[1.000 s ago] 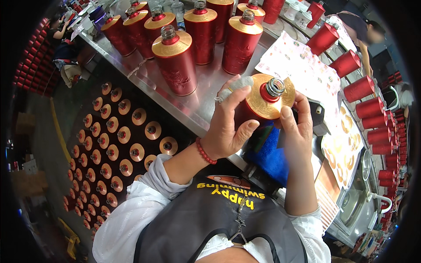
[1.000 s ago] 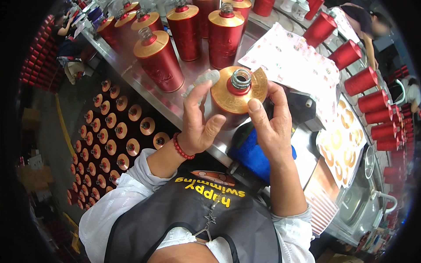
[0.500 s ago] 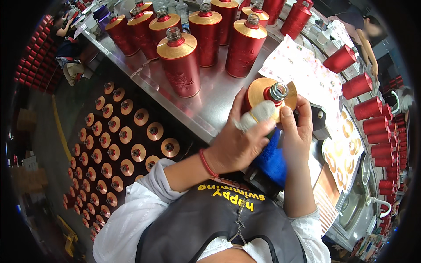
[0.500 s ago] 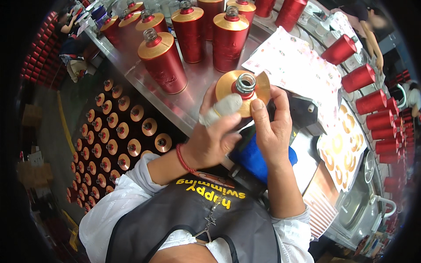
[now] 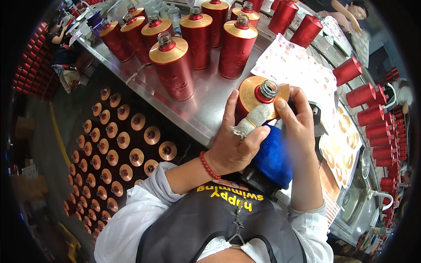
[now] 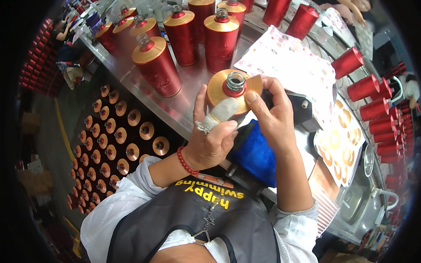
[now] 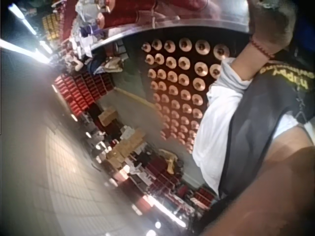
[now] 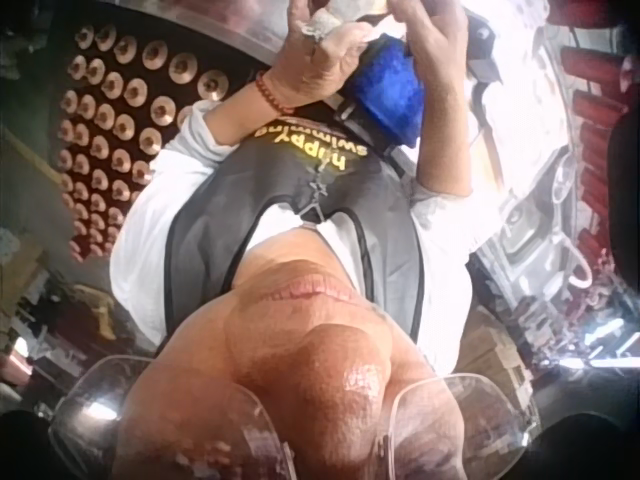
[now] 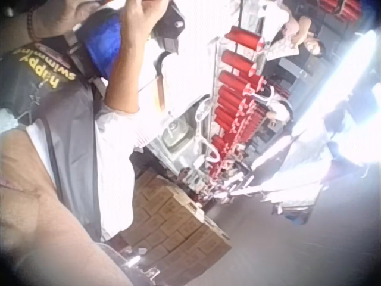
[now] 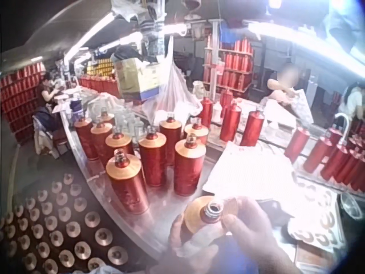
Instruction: The person applies circular gold labels to the necks of red cylindrical containers, then uses a green abrasive pad to rub the neck area. The person repeats this process on multiple containers, handling them one at a time and placing them on a metal workbench.
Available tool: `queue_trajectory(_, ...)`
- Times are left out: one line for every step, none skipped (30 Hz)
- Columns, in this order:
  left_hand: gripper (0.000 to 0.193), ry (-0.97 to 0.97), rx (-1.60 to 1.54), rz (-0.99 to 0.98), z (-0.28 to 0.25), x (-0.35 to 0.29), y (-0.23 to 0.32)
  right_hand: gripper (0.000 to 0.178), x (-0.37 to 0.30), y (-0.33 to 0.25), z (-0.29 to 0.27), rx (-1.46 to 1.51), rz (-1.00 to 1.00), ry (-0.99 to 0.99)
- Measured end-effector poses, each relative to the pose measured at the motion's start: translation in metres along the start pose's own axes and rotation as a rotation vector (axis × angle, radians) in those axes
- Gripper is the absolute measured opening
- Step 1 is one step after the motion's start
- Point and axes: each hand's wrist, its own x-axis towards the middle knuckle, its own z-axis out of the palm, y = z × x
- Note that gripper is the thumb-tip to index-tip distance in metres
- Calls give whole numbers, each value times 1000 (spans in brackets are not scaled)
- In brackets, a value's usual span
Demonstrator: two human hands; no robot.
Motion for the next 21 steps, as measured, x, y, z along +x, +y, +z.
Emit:
queue_trajectory(52,-8,-7,-4,-1,0,0,18,2,2,0,24,-14,-5)
queue_trajectory(54,-17,-15,-9,-1,-1,1,18,4,5,1,47,-28,-10)
queue_trajectory(55,-27,-25,-13,-1,-1,2,18,5,8,1,71,-42,-16)
queue_trajectory(56,-25,-36,-17,-1,0,3,17,7,12,-2,73,-47,-25)
queue_trajectory(56,-17,-34,-17,-1,1,3,17,7,16,-4,96,-55,-28)
queue_trajectory(56,-10,-32,-17,-1,2,3,17,7,19,-5,119,-63,-31)
queue_trajectory(56,1,-16,-15,-1,1,2,17,7,21,-6,142,-69,-36)
queue_trajectory(53,-7,-3,-1,0,-1,0,16,7,20,-7,137,-45,-33)
queue_trajectory(50,-15,10,14,0,-2,-2,16,6,19,-7,132,-20,-30)
queue_trajectory(45,-43,18,40,0,-5,-6,15,6,18,-8,127,4,-27)
queue_trajectory(41,-70,27,67,-1,-7,-9,15,5,16,-7,113,-4,-13)
queue_trajectory(41,-81,23,68,-2,-7,-9,14,5,14,-6,99,-13,1)
queue_trajectory(40,-92,21,70,-3,-5,-9,13,4,13,-5,87,-23,15)
queue_trajectory(40,-104,17,73,-4,-5,-9,13,5,11,-1,126,-28,40)
queue_trajectory(39,-116,-5,64,-5,-6,-10,12,6,9,4,165,-33,65)
queue_trajectory(39,-130,-27,56,-6,-7,-12,12,9,8,6,205,-40,90)
queue_trajectory(39,-143,-49,49,-7,-8,-14,11,12,9,2,193,-16,58)
queue_trajectory(40,-124,-101,41,-7,-9,-16,11,16,13,-6,181,9,26)
queue_trajectory(41,-105,-150,31,-8,-9,-19,11,22,18,-14,170,34,-9)
queue_trajectory(42,-86,-199,22,-8,-10,-20,16,27,24,-19,253,77,-40)
queue_trajectory(44,-50,-231,-2,-6,-11,-19,20,30,26,-20,293,109,-59)
